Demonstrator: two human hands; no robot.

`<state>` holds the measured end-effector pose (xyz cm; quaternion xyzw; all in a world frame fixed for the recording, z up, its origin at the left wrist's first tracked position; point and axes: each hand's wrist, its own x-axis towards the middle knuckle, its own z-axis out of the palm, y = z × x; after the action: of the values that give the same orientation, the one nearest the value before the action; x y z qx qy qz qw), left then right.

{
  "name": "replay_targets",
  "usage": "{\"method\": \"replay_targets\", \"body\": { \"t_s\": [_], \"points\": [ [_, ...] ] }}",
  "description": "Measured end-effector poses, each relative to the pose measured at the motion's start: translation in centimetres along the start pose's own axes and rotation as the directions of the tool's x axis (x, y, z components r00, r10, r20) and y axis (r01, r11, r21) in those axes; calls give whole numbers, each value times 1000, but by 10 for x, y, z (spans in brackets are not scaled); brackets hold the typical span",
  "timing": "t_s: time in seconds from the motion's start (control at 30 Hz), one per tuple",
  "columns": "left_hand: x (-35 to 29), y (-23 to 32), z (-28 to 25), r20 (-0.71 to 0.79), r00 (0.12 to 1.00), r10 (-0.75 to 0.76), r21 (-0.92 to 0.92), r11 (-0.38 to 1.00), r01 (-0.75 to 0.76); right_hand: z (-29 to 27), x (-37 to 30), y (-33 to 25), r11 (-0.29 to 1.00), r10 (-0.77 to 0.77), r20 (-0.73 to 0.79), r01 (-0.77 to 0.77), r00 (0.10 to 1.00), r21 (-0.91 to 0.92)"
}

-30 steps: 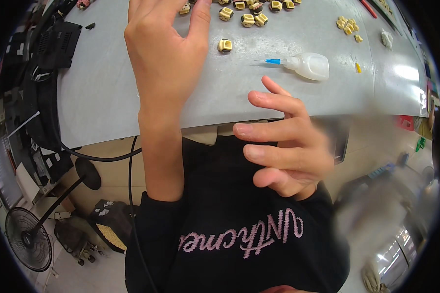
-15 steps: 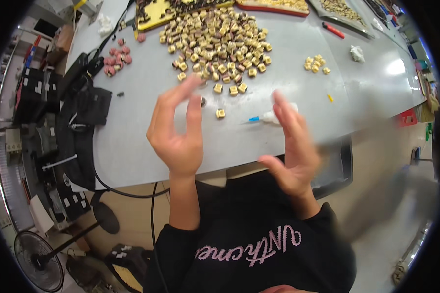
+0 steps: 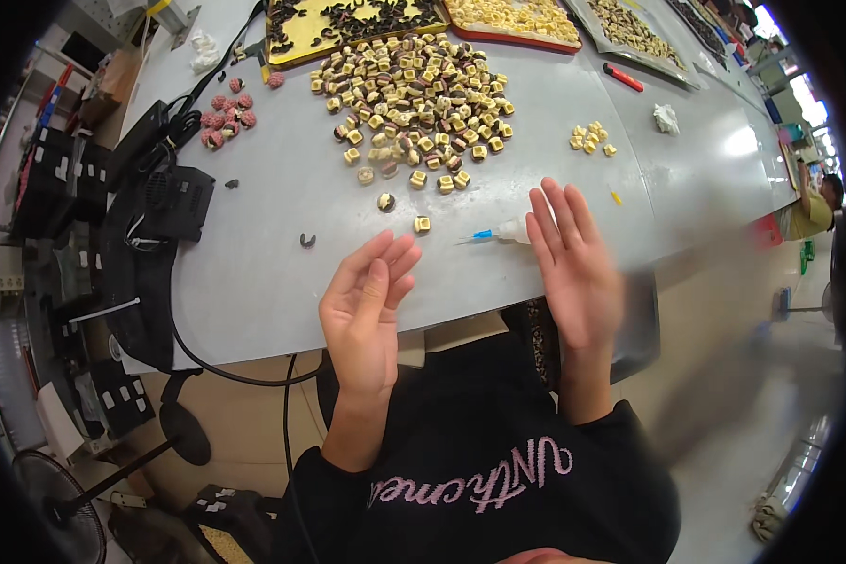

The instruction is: Gluing black plastic pieces onto small gold-colored toy components.

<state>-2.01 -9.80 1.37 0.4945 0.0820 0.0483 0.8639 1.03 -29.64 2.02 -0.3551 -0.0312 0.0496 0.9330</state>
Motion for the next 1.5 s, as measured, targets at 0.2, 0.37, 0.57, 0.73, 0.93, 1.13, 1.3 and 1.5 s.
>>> {"method": "replay_targets", "body": {
  "t_s": [0.2, 0.37, 0.57, 0.73, 0.93, 1.13, 1.3, 1.5],
  "points": [
    [5, -2, 0, 317, 947, 43, -499, 857, 128, -6, 8, -14, 847, 20, 12, -23, 1000, 531],
    [7, -5, -9, 340, 940, 26, -669, 709, 222, -13, 12, -27, 768, 30, 25, -40, 999, 639],
    [10, -4, -15, 359, 933, -18, -773, 554, 308, -12, 12, -27, 931, -170, 103, 194, 980, -309],
    [11, -8, -18, 380, 925, -5, -789, 521, 327, -8, 18, -16, -218, 97, 450, 460, 888, -861],
    [8, -9, -20, 338, 941, -4, -701, 666, 254, -25, 29, -12, -301, 198, 493, 531, 847, -792],
    [0, -6, -47, 431, 774, 463, 262, 757, -599, -32, 35, -26, -84, -126, 418, 410, 900, -908],
    [8, 11, -51, 291, 743, 603, 698, 396, -596, -46, 51, -25, 219, -253, 214, 271, 944, -937],
    [25, 16, -48, 129, 770, 625, 987, -7, -159, -54, 48, -26, 283, -269, 172, 248, 948, -926]
  ]
}}
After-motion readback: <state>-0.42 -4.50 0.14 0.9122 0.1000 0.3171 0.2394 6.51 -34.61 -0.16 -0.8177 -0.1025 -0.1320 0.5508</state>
